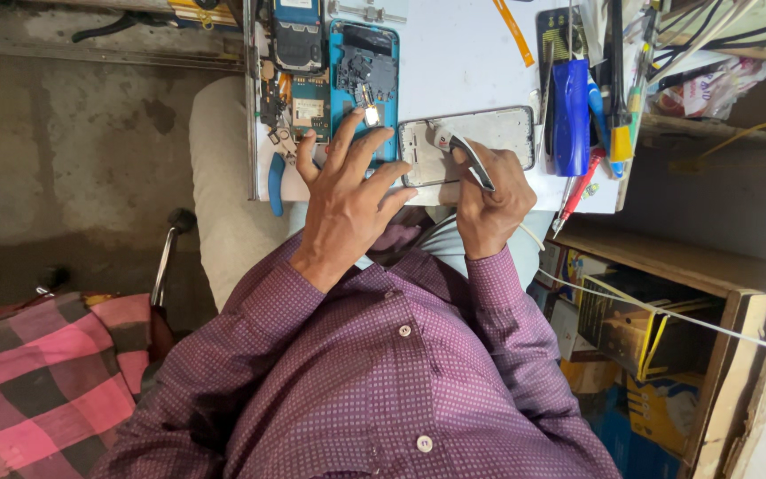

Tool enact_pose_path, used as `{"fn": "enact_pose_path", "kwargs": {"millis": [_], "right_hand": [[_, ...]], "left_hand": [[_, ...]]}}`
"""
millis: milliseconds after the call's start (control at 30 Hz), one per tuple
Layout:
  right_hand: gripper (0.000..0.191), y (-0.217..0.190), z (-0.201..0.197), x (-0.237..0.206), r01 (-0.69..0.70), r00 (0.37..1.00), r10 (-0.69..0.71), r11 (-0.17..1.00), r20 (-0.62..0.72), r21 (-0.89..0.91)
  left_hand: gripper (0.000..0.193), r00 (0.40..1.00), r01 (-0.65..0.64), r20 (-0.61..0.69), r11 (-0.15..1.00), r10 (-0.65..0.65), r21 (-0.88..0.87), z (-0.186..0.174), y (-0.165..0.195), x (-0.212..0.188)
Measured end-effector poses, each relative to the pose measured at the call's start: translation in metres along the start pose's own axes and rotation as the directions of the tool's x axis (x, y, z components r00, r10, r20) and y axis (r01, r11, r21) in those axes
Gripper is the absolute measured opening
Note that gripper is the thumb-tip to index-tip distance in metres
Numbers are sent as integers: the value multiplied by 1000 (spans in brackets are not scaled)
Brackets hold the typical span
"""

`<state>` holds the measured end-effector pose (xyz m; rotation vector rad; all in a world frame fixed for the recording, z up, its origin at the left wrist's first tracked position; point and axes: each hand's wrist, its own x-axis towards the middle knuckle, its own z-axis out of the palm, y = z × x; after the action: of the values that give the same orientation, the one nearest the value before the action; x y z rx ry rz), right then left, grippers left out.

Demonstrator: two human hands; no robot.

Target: The person works at a cluttered repair bench with a disassembled smartphone. They handle the phone body and battery, set the frame down, apply adhesive from a small bottle along the phone frame, and press and smooth the adhesive around the frame edges by hand.

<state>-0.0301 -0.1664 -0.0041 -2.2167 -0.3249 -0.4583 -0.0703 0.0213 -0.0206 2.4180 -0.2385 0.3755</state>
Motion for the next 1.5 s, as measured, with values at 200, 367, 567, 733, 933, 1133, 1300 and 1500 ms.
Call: {"fn": "enact_pose_path", "kwargs": {"millis": [200,367,567,733,933,1133,1300,1500], "right_hand": [[25,1,1,-1,-3,1000,3,1000,-9,1],[29,3,0,-1,-3,1000,3,1000,-8,0],[23,3,2,-1,-13,1000,13,1000,-28,7],[24,3,2,-1,-7,999,8,1000,-31,9],[26,4,0,-1,-13,1000,13,1000,-27,-4],[23,4,0,0,6,999,-6,1000,-42,-2],[23,3,0,0,-16,999,16,1000,-45,-15],[27,6,-1,-1,-12,999,10,999,-49,-33]], "left_hand": [[24,1000,1,1,1000,-1,0,0,0,0],[24,1000,2,7,1000,-2,4,2,-1,-1],[24,1000,2,14,1000,-2,13,6,-3,-2],[24,1000,-1,14,1000,1,15,5,-3,-2],[24,1000,3,16,1000,-3,5,3,-2,-1],[24,1000,-5,5,1000,5,17,3,-2,-1],[24,1000,-4,6,1000,4,11,3,-1,-1],[24,1000,-6,5,1000,6,15,3,-2,-1]]}}
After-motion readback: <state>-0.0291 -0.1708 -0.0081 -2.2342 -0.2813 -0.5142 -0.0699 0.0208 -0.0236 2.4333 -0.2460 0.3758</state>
